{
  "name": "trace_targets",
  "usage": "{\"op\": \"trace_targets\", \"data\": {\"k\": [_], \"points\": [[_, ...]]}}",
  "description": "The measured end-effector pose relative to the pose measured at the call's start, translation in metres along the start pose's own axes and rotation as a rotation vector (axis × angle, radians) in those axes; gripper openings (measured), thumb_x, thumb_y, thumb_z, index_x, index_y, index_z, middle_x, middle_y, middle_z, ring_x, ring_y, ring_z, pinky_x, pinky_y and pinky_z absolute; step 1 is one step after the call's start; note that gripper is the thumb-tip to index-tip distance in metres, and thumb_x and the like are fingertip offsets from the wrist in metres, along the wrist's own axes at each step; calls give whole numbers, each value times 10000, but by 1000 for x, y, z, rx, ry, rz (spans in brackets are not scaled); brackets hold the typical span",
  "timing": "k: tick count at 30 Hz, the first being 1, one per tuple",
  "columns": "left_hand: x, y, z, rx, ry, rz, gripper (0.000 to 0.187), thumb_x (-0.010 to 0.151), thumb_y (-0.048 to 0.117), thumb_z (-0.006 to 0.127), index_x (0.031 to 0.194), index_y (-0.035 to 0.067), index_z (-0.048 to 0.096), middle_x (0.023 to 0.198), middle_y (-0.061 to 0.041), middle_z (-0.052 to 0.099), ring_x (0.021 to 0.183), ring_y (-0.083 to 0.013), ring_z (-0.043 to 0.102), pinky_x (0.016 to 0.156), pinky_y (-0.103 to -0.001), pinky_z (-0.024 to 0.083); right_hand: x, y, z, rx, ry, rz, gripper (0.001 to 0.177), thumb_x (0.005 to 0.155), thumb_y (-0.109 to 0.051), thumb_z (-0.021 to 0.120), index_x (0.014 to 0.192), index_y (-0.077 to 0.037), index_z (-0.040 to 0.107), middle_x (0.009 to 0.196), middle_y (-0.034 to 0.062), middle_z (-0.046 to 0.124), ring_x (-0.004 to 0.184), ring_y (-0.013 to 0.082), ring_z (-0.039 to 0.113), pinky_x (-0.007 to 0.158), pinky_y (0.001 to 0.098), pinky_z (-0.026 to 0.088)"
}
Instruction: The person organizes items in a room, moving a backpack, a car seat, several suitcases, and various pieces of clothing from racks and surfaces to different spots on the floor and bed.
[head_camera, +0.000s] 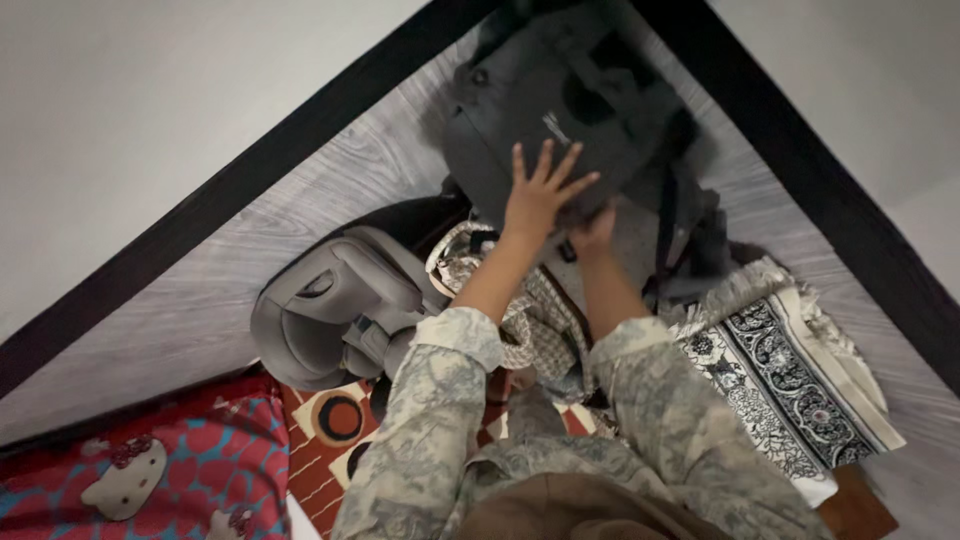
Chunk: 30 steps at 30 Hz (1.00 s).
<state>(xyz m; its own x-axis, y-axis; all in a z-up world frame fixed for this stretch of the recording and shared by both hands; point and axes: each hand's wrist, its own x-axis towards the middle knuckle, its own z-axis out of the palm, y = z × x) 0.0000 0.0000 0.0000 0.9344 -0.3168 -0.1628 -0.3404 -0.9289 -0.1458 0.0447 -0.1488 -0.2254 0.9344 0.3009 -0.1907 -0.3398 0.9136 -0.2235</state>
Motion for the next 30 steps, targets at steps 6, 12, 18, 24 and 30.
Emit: {"op": "trace_targets", "data": {"k": [6, 12, 18, 24, 30], "points": [[0, 4, 113, 11, -34, -43, 1051, 869, 20, 666, 1619, 490, 100, 1711, 80, -77, 1577, -337, -1, 1103, -803, 262, -7, -26, -31, -530, 363, 425, 762, 1044, -570, 397, 1606, -71, 267, 1633, 115, 332, 1501, 319, 308, 1199, 546, 280], [14, -12, 106, -92, -87, 86, 1083, 856, -26, 689, 1636, 447, 105, 1724, 65, -94, 1581, -361, -19, 1109, -763, 305, -30, 3, -38, -715, 825, 35, 632, 966, -287, 501, 1552, -124, 331, 1466, 140, 460, 1339, 341, 463, 1135, 495, 375], [1, -40, 51, -417, -214, 113, 1072, 804, 283, 801, 1620, 384, 113, 1711, 45, -39, 1583, -311, 13, 1169, -764, 202, -63, 43, 6, -1646, 540, -673, 835, 883, -116, 717, 1586, -70, 269, 1566, 208, 323, 1453, 398, 345, 1203, 535, 308], [-15, -23, 77, -469, 301, -167, 896, 926, 366, 685, 1656, 239, 182, 1743, -50, 103, 1609, -306, 117, 1199, -751, 159, -40, 33, 119, -2256, 284, -554, 980, 802, -57, 725, 1660, -127, 257, 1737, 221, 101, 1603, 452, 27, 1208, 729, 77], [-10, -14, 89, -465, 63, -257, 960, 870, 380, 712, 1634, 195, 161, 1712, -75, 105, 1573, -313, 96, 1190, -740, 108, -13, 11, 151, -2667, 144, 131, 1039, 752, -158, 740, 1638, -209, 200, 1722, 108, 62, 1588, 328, 11, 1182, 746, 7]]}}
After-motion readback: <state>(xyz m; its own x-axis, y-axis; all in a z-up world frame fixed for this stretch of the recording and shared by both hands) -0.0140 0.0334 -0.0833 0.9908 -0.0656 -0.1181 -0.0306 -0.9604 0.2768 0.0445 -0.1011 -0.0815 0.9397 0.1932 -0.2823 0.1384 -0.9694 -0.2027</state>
